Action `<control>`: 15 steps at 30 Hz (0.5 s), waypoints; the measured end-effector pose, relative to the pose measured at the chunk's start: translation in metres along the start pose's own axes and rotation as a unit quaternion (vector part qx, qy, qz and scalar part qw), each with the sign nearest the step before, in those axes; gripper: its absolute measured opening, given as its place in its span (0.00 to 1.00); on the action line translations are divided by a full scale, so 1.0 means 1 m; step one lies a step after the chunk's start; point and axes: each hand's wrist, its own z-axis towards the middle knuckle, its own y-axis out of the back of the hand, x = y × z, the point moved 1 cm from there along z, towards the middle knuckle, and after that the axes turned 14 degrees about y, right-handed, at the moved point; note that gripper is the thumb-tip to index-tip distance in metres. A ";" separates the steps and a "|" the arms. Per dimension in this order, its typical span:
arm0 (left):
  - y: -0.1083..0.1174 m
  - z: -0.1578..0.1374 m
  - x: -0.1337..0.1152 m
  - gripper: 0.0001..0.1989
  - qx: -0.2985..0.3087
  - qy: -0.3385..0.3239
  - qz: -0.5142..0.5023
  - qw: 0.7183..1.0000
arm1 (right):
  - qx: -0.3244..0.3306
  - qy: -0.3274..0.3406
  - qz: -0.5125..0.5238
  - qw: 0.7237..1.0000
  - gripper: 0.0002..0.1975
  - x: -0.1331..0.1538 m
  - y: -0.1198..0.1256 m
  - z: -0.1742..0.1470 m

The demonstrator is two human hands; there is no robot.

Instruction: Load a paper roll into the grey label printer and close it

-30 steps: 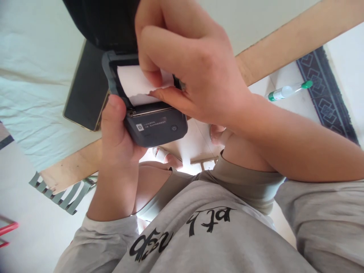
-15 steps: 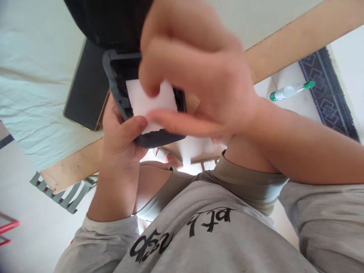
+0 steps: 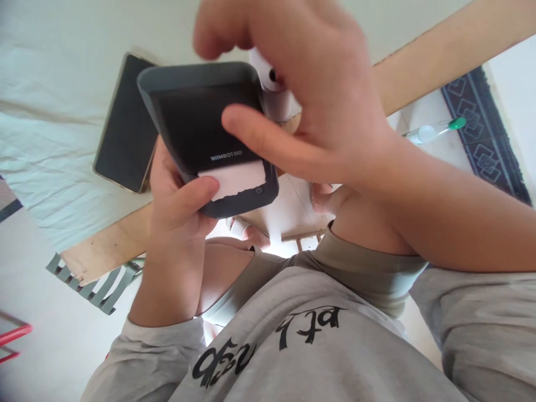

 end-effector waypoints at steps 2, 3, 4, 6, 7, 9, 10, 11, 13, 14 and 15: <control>-0.003 -0.002 -0.004 0.35 -0.002 0.012 -0.009 1.000 | 0.049 0.126 -0.126 0.983 0.21 0.007 -0.002 0.000; -0.003 -0.003 -0.005 0.37 0.005 0.016 -0.012 1.000 | 0.061 0.174 -0.174 0.967 0.20 0.009 -0.003 -0.001; -0.003 -0.004 -0.006 0.37 0.013 0.019 -0.016 1.000 | 0.065 0.201 -0.199 0.957 0.20 0.010 -0.005 -0.003; -0.002 -0.004 -0.005 0.37 0.016 0.031 -0.011 0.999 | 0.055 0.199 -0.205 0.957 0.20 0.011 -0.008 -0.005; -0.001 -0.004 -0.004 0.36 0.010 0.035 -0.004 0.999 | 0.050 0.190 -0.208 0.958 0.21 0.010 -0.009 -0.006; 0.001 -0.005 -0.002 0.34 -0.006 0.031 0.014 0.999 | 0.045 0.170 -0.217 0.960 0.25 0.009 -0.011 -0.007; 0.002 -0.005 -0.002 0.33 -0.012 0.026 0.022 0.999 | 0.042 0.159 -0.228 0.960 0.28 0.009 -0.011 -0.008; 0.003 -0.005 -0.001 0.31 -0.016 0.020 0.026 0.999 | 0.047 0.150 -0.241 0.958 0.30 0.008 -0.011 -0.008; 0.004 -0.006 0.002 0.26 -0.015 0.007 0.025 1.000 | 0.074 0.138 -0.266 0.951 0.35 0.008 -0.009 -0.009; 0.004 -0.006 0.003 0.23 -0.012 -0.003 0.021 1.000 | 0.087 0.135 -0.276 0.948 0.36 0.008 -0.008 -0.009; 0.004 -0.007 0.004 0.21 -0.008 -0.012 0.016 1.000 | 0.101 0.131 -0.284 0.944 0.38 0.008 -0.007 -0.009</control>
